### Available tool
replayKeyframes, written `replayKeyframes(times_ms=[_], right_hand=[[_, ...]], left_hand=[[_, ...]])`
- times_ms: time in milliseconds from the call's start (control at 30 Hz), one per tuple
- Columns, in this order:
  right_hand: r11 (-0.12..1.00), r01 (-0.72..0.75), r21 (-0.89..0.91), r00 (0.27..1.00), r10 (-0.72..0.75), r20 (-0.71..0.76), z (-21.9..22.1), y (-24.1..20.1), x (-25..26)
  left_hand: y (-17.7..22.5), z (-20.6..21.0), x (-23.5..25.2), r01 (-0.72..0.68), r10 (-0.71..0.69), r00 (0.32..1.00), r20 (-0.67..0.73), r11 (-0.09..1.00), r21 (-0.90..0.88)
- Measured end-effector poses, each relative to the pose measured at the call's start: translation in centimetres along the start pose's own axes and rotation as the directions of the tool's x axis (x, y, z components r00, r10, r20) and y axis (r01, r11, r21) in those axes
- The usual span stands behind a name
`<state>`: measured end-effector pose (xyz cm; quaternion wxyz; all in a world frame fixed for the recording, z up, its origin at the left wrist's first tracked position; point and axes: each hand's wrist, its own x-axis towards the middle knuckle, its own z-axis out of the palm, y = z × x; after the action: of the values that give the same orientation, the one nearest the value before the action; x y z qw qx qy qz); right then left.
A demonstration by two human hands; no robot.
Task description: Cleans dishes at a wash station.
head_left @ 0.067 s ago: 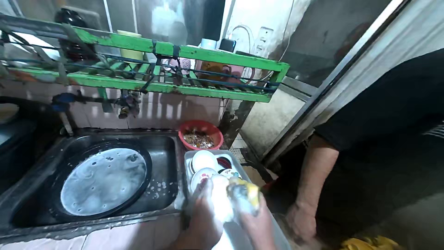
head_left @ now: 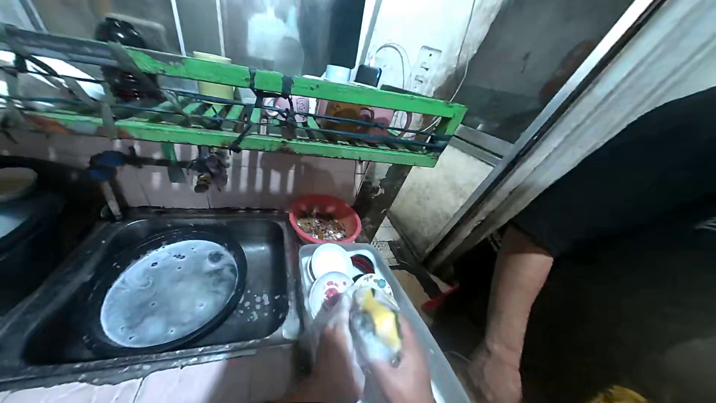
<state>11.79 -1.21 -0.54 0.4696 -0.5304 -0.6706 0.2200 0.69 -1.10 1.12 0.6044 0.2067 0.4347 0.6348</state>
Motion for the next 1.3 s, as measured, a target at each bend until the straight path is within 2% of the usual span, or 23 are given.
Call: replayKeyframes(times_ms=[33,67,100,133,167,200,233,267,300,367,400,467,533,567,633,667,733,833,933,1033,1133,1200,1300], right_hand=[[0.999,-0.012,0.033,1.000,0.011,0.021,0.1,-0.1,0.2],[0.985,-0.122,0.121,0.992,0.119,0.029,-0.1,0.1,0.9],[0.925,-0.273,0.266,0.961,0.272,0.040,-0.4,0.8,2.2],[0.845,-0.364,0.391,0.926,0.372,0.057,-0.9,1.8,3.6],[0.784,-0.396,0.478,0.907,0.417,0.068,-1.7,2.1,4.6],[0.768,-0.392,0.506,0.902,0.430,0.046,-2.6,1.8,5.3],[0.796,-0.373,0.477,0.906,0.424,0.002,-3.5,1.0,5.7],[0.851,-0.340,0.401,0.920,0.389,-0.046,-4.5,-0.1,5.7],[0.902,-0.295,0.315,0.940,0.334,-0.074,-5.4,-1.1,5.5],[0.940,-0.252,0.229,0.965,0.262,-0.016,-6.4,-2.6,4.8],[0.917,-0.313,0.247,0.950,0.307,0.065,-6.4,-2.9,4.4],[0.835,-0.481,0.265,0.874,0.437,0.210,-5.4,-2.1,4.2],[0.844,-0.507,0.176,0.850,0.456,0.263,-3.7,-0.1,3.7],[0.885,-0.452,0.109,0.870,0.410,0.275,-3.0,0.2,3.0],[0.979,-0.203,-0.005,0.925,0.194,0.326,-2.4,-0.1,1.3],[0.997,-0.047,-0.065,0.933,0.067,0.353,-2.7,0.0,0.9],[0.971,0.130,-0.201,0.915,-0.039,0.401,-3.8,0.9,1.1],[0.925,0.159,-0.346,0.947,-0.044,0.319,-4.1,2.8,2.3],[0.936,0.213,-0.278,0.965,-0.158,0.210,-2.0,2.3,2.3],[0.929,0.339,-0.148,0.910,-0.283,0.303,-1.7,1.3,1.0],[0.915,0.301,-0.270,0.884,-0.161,0.439,-3.5,1.7,1.6],[0.895,0.264,-0.359,0.915,-0.115,0.386,-3.5,2.6,2.8],[0.887,0.340,-0.311,0.917,-0.240,0.318,-1.0,1.5,3.3]], left_hand=[[-0.4,-0.1,-0.3,-0.041,0.040,0.999,0.028,0.999,0.028],[-0.8,-0.8,-0.6,-0.129,0.116,0.988,0.106,0.984,0.126],[-1.2,-1.6,-0.8,-0.280,0.222,0.950,0.218,0.916,0.287],[-1.4,-2.3,-0.8,-0.463,0.341,0.881,0.329,0.768,0.443],[-1.5,-2.9,-0.8,-0.548,0.374,0.832,0.411,0.672,0.498],[-1.2,-3.2,-0.6,-0.527,0.321,0.835,0.447,0.701,0.480],[-0.8,-3.4,-0.3,-0.405,0.195,0.872,0.450,0.804,0.436],[-0.5,-3.5,0.2,-0.206,0.021,0.899,0.437,0.902,0.380],[-0.2,-3.4,0.9,0.011,-0.152,0.897,0.415,0.946,0.324],[0.3,-2.9,2.2,0.361,-0.384,0.824,0.416,0.922,0.136],[0.4,-2.6,2.7,0.465,-0.437,0.791,0.428,0.884,0.043],[0.7,-1.8,3.3,0.537,-0.460,0.795,0.396,0.837,-0.106],[0.3,-0.6,3.2,0.423,-0.372,0.878,0.300,0.897,-0.126],[-0.1,-0.2,3.1,0.318,-0.281,0.920,0.274,0.943,-0.100],[0.0,0.2,2.8,0.193,-0.168,0.957,0.238,0.978,-0.085],[0.3,0.1,3.1,0.214,-0.187,0.960,0.209,0.970,-0.116],[1.0,-0.4,3.9,0.307,-0.268,0.941,0.208,0.933,-0.186],[0.9,0.0,3.7,0.383,-0.345,0.911,0.225,0.910,-0.158],[-0.3,0.4,3.5,0.408,-0.362,0.893,0.266,0.902,-0.142],[0.2,-0.5,5.1,0.460,-0.410,0.881,0.237,0.859,-0.226],[0.8,-1.6,6.0,0.471,-0.424,0.873,0.242,0.863,-0.185],[1.1,-1.2,5.2,0.468,-0.417,0.871,0.259,0.866,-0.177],[0.8,-0.8,4.8,0.431,-0.371,0.889,0.268,0.876,-0.215]])
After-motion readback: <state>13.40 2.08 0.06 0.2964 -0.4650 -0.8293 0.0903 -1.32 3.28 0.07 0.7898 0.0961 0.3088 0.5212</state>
